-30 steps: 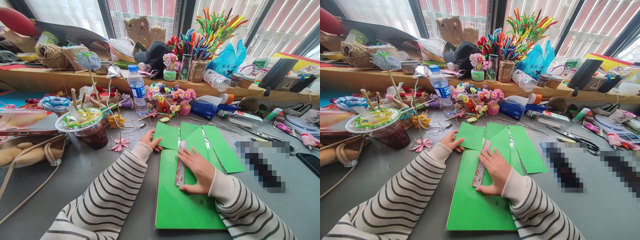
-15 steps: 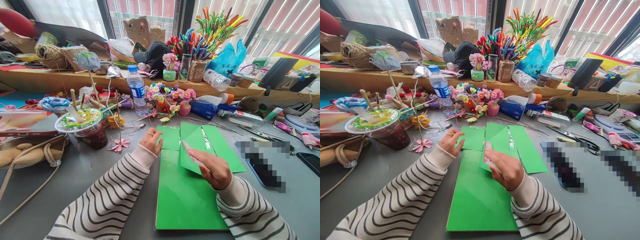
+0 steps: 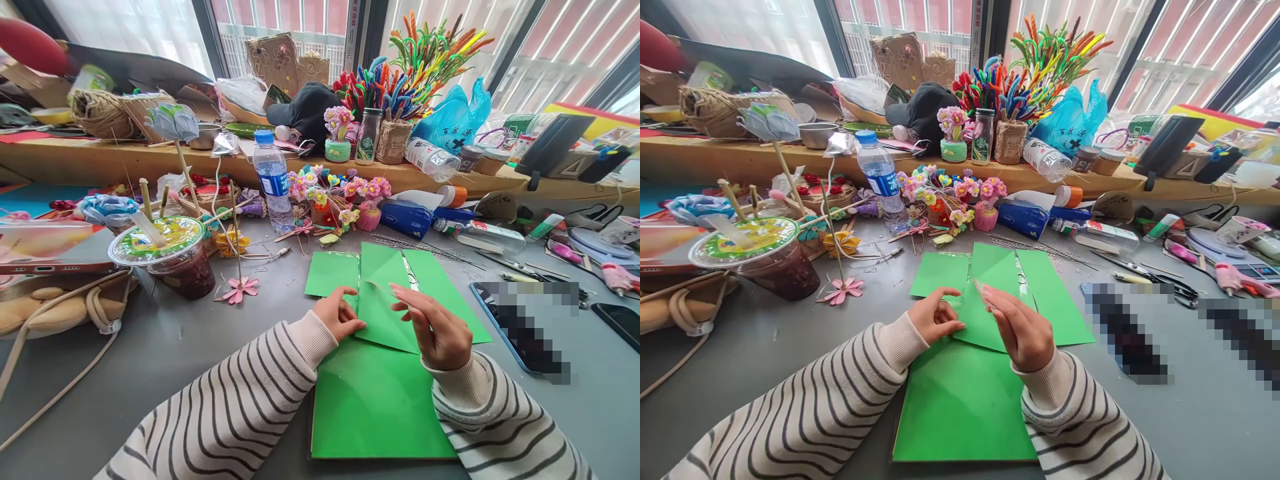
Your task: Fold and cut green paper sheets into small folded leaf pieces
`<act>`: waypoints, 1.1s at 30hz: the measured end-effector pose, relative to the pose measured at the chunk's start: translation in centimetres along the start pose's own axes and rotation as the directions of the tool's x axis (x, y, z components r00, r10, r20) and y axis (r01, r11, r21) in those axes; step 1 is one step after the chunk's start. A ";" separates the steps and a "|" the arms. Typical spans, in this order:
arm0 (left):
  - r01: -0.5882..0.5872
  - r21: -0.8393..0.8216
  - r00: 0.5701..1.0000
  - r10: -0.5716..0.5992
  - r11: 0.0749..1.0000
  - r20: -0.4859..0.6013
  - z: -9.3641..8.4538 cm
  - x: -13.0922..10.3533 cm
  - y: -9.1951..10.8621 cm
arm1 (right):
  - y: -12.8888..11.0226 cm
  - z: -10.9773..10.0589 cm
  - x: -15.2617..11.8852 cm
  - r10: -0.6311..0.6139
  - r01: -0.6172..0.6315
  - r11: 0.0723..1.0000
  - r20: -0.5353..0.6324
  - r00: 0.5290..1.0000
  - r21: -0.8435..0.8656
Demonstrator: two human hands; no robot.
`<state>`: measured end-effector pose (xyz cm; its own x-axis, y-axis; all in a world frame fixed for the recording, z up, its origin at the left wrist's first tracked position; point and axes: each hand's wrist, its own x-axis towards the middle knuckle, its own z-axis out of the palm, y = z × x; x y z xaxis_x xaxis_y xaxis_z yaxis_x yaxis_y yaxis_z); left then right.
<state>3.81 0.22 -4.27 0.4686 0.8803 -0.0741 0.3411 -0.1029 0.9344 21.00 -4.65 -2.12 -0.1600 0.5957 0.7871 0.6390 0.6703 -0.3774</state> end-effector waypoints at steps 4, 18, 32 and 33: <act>0.109 -0.153 0.992 -0.098 0.982 0.078 -1.4 0.4 -0.3 | 0.3 -0.2 0.3 0.196 -0.194 0.981 -0.139 0.971 0.029; 0.151 -0.178 0.983 -0.166 0.972 -0.076 -4.7 1.5 -1.0 | 3.5 -0.3 0.6 0.578 -0.592 0.797 -0.134 0.805 -0.119; 0.142 -0.310 0.989 -0.151 0.940 -0.005 -4.1 0.9 0.4 | 2.4 0.4 0.6 0.684 -0.753 0.642 0.336 0.647 0.142; 0.137 -0.304 0.989 -0.147 0.943 -0.011 -4.0 0.8 0.6 | 2.3 0.4 0.6 0.689 -0.770 0.616 0.360 0.629 0.166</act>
<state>1.11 2.76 -2.37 0.4041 0.8910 -0.2071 0.1379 0.1645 0.9767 22.05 -2.51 -2.70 0.0687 0.9959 0.0590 0.3916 0.0275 -0.9197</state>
